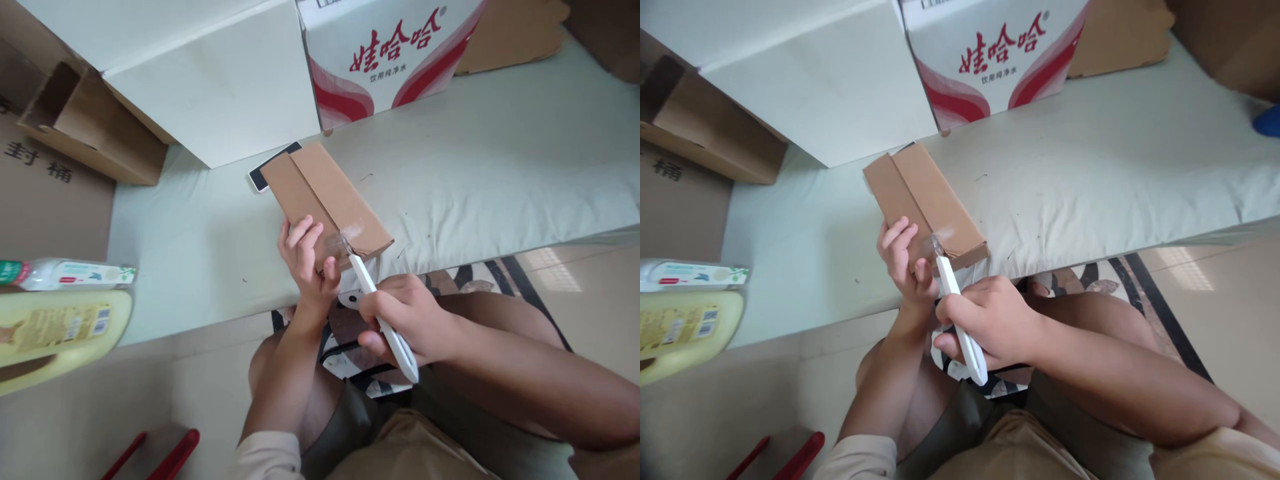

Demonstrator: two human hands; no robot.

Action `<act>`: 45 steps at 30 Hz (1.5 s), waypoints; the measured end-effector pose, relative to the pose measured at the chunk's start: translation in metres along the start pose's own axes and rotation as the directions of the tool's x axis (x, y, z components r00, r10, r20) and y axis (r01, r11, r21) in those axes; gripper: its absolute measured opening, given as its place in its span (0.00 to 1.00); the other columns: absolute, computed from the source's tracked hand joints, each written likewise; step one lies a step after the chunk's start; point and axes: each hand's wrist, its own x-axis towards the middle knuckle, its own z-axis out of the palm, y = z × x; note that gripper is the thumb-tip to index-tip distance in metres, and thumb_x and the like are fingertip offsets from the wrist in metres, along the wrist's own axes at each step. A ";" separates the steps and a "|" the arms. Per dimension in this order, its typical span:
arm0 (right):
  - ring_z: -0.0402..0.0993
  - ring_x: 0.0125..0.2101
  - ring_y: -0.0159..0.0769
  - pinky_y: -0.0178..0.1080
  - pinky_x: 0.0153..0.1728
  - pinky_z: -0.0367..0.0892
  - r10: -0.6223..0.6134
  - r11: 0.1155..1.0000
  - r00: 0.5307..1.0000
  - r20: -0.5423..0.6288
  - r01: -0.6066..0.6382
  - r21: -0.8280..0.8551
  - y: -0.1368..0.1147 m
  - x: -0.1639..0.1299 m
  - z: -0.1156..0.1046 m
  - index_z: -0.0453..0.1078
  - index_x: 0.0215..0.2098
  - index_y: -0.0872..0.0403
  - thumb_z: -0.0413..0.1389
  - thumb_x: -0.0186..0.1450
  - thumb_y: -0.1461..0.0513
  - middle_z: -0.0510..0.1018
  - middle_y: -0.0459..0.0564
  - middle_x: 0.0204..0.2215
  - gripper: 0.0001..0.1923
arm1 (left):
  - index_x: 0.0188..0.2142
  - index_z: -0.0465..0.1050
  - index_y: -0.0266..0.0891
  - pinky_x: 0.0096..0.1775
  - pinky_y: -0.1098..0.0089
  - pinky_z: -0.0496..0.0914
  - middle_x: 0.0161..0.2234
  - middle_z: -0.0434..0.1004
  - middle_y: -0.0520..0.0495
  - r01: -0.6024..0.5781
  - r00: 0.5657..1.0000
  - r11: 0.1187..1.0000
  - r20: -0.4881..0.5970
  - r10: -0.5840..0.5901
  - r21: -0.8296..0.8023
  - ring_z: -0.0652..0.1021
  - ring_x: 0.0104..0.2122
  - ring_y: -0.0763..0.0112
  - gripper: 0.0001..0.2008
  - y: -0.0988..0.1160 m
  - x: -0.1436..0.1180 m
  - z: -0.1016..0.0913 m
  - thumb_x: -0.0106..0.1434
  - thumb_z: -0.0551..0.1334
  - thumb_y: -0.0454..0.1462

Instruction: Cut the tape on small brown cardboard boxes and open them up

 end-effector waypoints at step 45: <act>0.74 0.25 0.41 0.39 0.24 0.61 0.653 0.670 0.749 -0.110 -0.639 -0.377 0.067 -0.005 -0.011 0.63 0.48 0.52 0.56 0.64 0.59 0.78 0.50 0.28 0.14 | 0.49 0.74 0.41 0.54 0.58 0.71 0.53 0.77 0.41 0.363 0.910 0.899 -0.116 -0.399 -0.243 0.77 0.55 0.57 0.23 -0.059 -0.012 -0.045 0.67 0.55 0.54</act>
